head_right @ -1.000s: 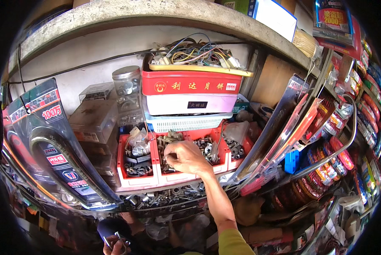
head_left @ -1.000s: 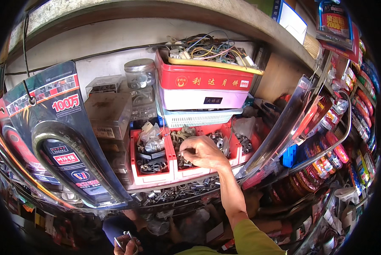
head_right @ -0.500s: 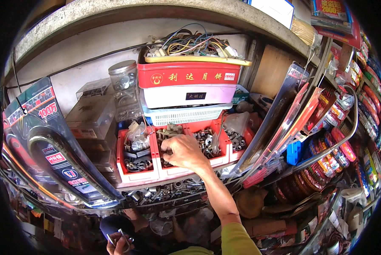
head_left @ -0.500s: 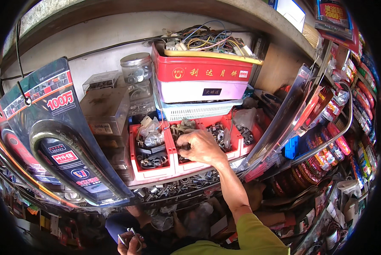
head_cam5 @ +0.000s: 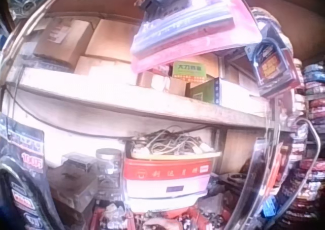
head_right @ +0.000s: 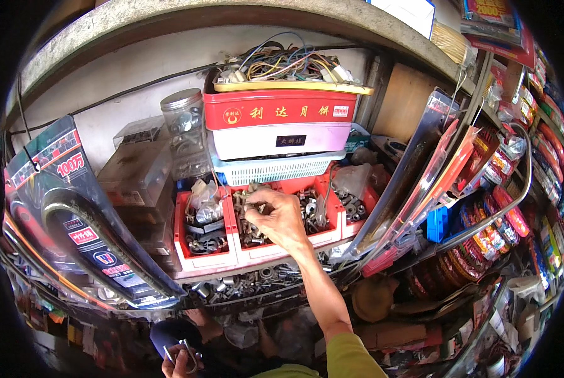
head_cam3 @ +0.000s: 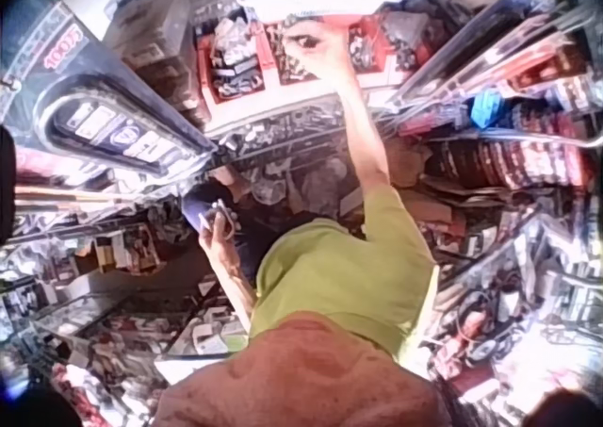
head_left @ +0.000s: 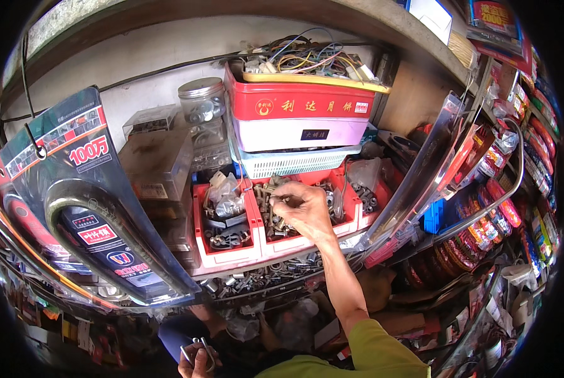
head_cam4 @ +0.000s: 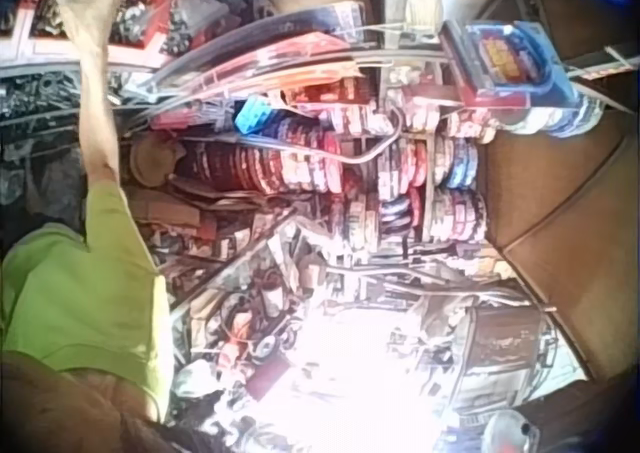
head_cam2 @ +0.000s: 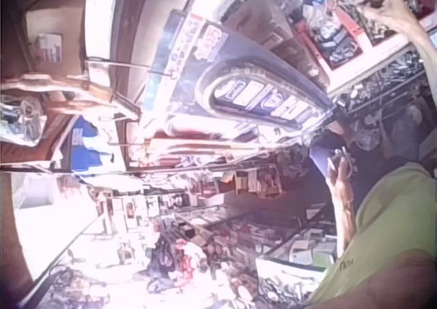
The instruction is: The person sits on the floor and assembles small metal lock components by hand. They pick up pins and cylinders from a red tray, insert them into a U-shaped shackle, and tighten the assembly.
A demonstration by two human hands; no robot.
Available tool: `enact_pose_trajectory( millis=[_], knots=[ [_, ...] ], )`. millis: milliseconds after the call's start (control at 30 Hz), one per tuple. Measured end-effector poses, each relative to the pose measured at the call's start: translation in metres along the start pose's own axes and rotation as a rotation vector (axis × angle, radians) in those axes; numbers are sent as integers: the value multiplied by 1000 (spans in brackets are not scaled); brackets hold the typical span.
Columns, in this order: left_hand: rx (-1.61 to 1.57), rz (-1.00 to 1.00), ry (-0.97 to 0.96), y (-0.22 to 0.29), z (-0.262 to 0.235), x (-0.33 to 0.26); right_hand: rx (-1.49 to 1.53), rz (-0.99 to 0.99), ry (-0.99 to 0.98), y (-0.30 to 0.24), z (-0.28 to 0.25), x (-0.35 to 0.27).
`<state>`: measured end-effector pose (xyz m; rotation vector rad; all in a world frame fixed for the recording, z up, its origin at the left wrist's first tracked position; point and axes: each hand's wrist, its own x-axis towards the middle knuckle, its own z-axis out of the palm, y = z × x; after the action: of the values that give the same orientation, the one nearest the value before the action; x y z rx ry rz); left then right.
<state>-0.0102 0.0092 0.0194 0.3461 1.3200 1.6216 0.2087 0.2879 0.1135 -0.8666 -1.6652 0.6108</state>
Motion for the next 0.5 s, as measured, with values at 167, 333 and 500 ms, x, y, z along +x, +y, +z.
enact_pose_trajectory(
  millis=[167,333,500],
  knots=[
    [67,45,-13,-3,-5,-4,99,-81,18,-52,6,-58],
    [170,6,-57,3,5,-9,302,-93,-431,-59,56,-142],
    [170,-14,-48,1,8,-10,323,171,-594,-50,101,-207]
  ],
)
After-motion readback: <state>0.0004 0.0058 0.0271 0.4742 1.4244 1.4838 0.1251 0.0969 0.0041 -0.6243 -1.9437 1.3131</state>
